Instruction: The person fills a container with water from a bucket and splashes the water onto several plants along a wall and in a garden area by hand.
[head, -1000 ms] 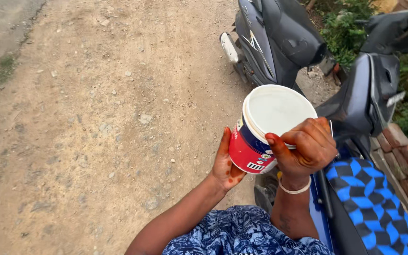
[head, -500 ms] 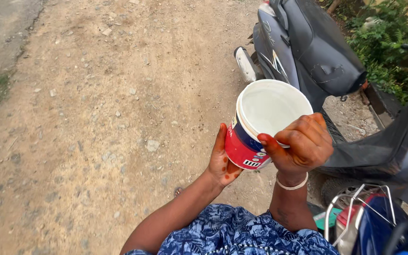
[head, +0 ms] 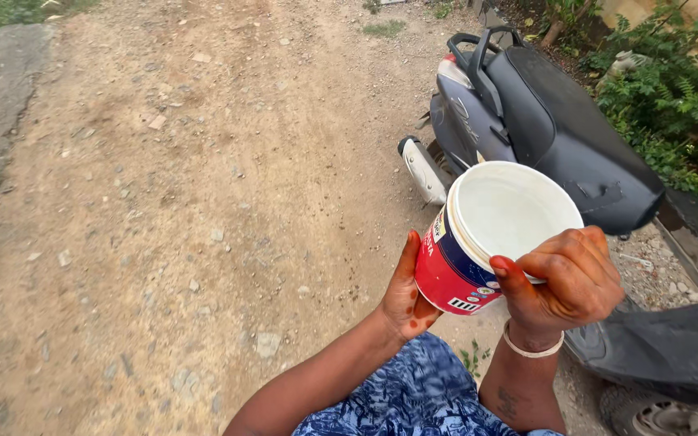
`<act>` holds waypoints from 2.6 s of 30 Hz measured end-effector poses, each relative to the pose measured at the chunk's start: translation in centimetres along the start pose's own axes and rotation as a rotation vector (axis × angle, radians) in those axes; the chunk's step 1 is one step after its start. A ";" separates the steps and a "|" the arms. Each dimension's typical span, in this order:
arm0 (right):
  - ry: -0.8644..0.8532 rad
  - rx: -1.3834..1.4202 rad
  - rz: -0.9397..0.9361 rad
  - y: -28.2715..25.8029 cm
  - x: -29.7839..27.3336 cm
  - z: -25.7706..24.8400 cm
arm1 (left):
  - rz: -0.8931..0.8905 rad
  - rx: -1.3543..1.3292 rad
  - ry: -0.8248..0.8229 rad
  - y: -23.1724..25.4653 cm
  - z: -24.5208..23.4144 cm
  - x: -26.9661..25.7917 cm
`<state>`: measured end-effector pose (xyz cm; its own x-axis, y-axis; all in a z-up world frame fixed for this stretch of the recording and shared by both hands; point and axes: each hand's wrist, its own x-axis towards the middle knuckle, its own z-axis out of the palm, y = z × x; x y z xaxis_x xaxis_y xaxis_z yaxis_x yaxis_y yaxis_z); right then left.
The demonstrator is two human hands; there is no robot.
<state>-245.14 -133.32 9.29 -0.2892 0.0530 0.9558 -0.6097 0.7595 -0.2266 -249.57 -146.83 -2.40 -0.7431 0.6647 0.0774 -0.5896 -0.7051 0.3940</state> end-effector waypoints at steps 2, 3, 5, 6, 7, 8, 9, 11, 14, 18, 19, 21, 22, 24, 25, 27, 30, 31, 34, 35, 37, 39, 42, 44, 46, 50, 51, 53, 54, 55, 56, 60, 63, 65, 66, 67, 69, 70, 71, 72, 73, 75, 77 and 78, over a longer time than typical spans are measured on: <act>-0.007 -0.007 -0.010 3.4 0.8 3.4 | 0.003 0.002 -0.009 2.7 -2.5 4.0; 0.035 0.001 -0.026 5.3 1.3 5.5 | -0.009 0.017 -0.073 4.6 -4.0 6.1; 0.071 -0.008 -0.052 8.5 3.3 8.6 | -0.025 0.019 -0.152 6.6 -4.8 10.3; 0.050 0.023 -0.059 10.0 4.6 10.5 | -0.004 0.028 -0.058 7.9 -4.9 11.9; 0.028 0.053 -0.068 11.6 5.9 12.7 | 0.022 0.037 0.036 9.8 -5.1 14.0; 0.016 0.055 -0.068 13.1 7.1 14.4 | 0.026 0.027 0.040 11.3 -5.5 15.9; 0.018 0.074 -0.082 14.7 8.2 16.5 | 0.045 0.023 0.018 13.2 -6.3 17.9; 0.013 0.093 -0.082 17.2 9.6 20.3 | 0.057 0.014 0.011 16.2 -7.9 20.7; -0.018 0.113 -0.085 20.6 11.6 26.3 | 0.087 0.004 0.089 20.7 -10.3 24.8; -0.014 0.116 -0.077 24.4 13.1 34.8 | 0.072 -0.001 0.087 27.4 -14.6 29.8; -0.014 0.124 -0.069 25.3 13.3 37.0 | 0.058 -0.001 0.093 29.3 -15.8 31.0; 0.011 0.099 -0.082 27.4 13.7 41.7 | 0.043 0.031 0.063 33.3 -18.8 34.1; 0.017 0.083 -0.080 28.1 13.5 43.6 | 0.031 0.048 0.055 34.8 -20.2 34.9; 0.014 0.057 -0.055 29.5 14.3 48.2 | 0.003 0.008 0.032 38.7 -22.4 37.1; 0.023 0.037 -0.042 30.3 15.3 50.7 | -0.017 -0.021 0.000 41.1 -23.1 38.6; 0.064 0.033 -0.018 31.3 16.4 54.9 | -0.035 0.019 -0.014 45.4 -24.7 41.1; 0.076 -0.003 0.024 33.0 17.8 60.2 | -0.085 0.020 -0.033 50.0 -26.9 44.4; 0.071 -0.018 0.024 33.8 18.5 62.1 | -0.101 -0.001 -0.053 51.8 -27.7 45.6; 0.045 -0.090 0.020 36.6 19.9 67.2 | -0.139 0.025 -0.048 56.0 -30.6 49.0; 0.039 -0.111 0.018 37.5 20.4 69.0 | -0.145 0.021 -0.052 57.4 -31.5 50.4; 0.050 -0.097 0.037 39.7 21.2 72.8 | -0.137 0.139 0.006 60.3 -33.6 53.2; 0.075 -0.085 0.049 42.3 22.0 76.4 | -0.120 0.190 0.004 63.2 -35.9 56.4; 0.122 -0.030 0.020 47.5 23.9 82.2 | -0.073 0.270 -0.005 68.0 -39.0 62.4; 0.123 0.012 0.000 51.1 24.8 85.9 | -0.051 0.281 0.002 71.0 -41.0 66.1; 0.146 0.016 -0.025 55.2 27.0 90.5 | 0.043 0.360 -0.010 75.6 -42.4 70.8; 0.132 0.034 -0.014 62.0 31.1 99.2 | 0.090 0.487 0.098 83.3 -45.2 77.6; 0.135 0.053 -0.013 63.6 32.1 101.5 | 0.151 0.594 0.058 85.4 -46.0 78.7; 0.169 0.079 -0.036 66.5 34.0 106.3 | 0.231 0.728 -0.002 90.8 -47.6 81.6; 0.156 0.073 -0.018 67.7 34.4 108.4 | 0.257 0.848 -0.020 93.1 -48.4 82.8; 0.154 0.065 -0.007 68.9 34.8 110.6 | 0.282 0.968 -0.038 95.3 -49.2 84.1; 0.145 0.066 0.004 70.2 35.1 112.9 | 0.278 0.970 -0.038 97.3 -50.2 85.5; 0.167 0.057 0.000 75.5 35.8 122.9 | 0.431 1.453 -0.155 105.4 -55.9 92.2; 0.167 0.033 -0.002 79.1 36.0 129.7 | 0.404 1.615 -0.224 110.2 -60.4 96.8; 0.193 0.009 -0.049 81.5 38.2 134.8 | 0.323 1.606 -0.254 115.3 -62.0 101.4; 0.187 -0.039 0.014 81.8 38.3 136.5 | 0.305 1.598 -0.277 116.5 -62.8 102.5; 0.184 -0.068 0.051 82.6 38.6 138.2 | 0.287 1.590 -0.300 118.0 -63.7 104.2; 0.147 -0.119 0.084 84.5 39.7 141.4 | 0.239 1.569 -0.305 120.6 -65.3 107.5; 0.142 -0.139 0.088 85.6 40.2 143.1 | 0.203 1.567 -0.318 122.2 -66.2 109.3; 0.136 -0.160 0.093 86.8 40.7 144.8 | 0.188 1.564 -0.329 123.5 -66.9 111.0; 0.118 -0.195 0.095 87.9 41.1 145.9 | 0.187 1.518 -0.347 124.4 -67.5 112.6; 0.102 -0.220 0.101 89.0 41.5 147.1 | 0.185 1.472 -0.365 125.4 -68.2 114.1; 0.096 -0.264 0.093 91.6 42.2 149.6 | 0.165 1.465 -0.378 127.5 -69.7 117.4; 0.105 -0.287 0.077 95.3 43.2 152.6 | 0.161 1.474 -0.392 130.1 -71.3 121.9; 0.137 -0.251 0.018 97.4 43.5 153.7 | 0.179 1.456 -0.410 130.8 -72.3 123.8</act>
<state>-430.53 -156.71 0.00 -0.1855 0.1423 0.9723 -0.3986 0.8935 -0.2068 -441.56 -174.63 -7.47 -0.4882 0.7927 0.3650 0.4932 -0.0944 0.8648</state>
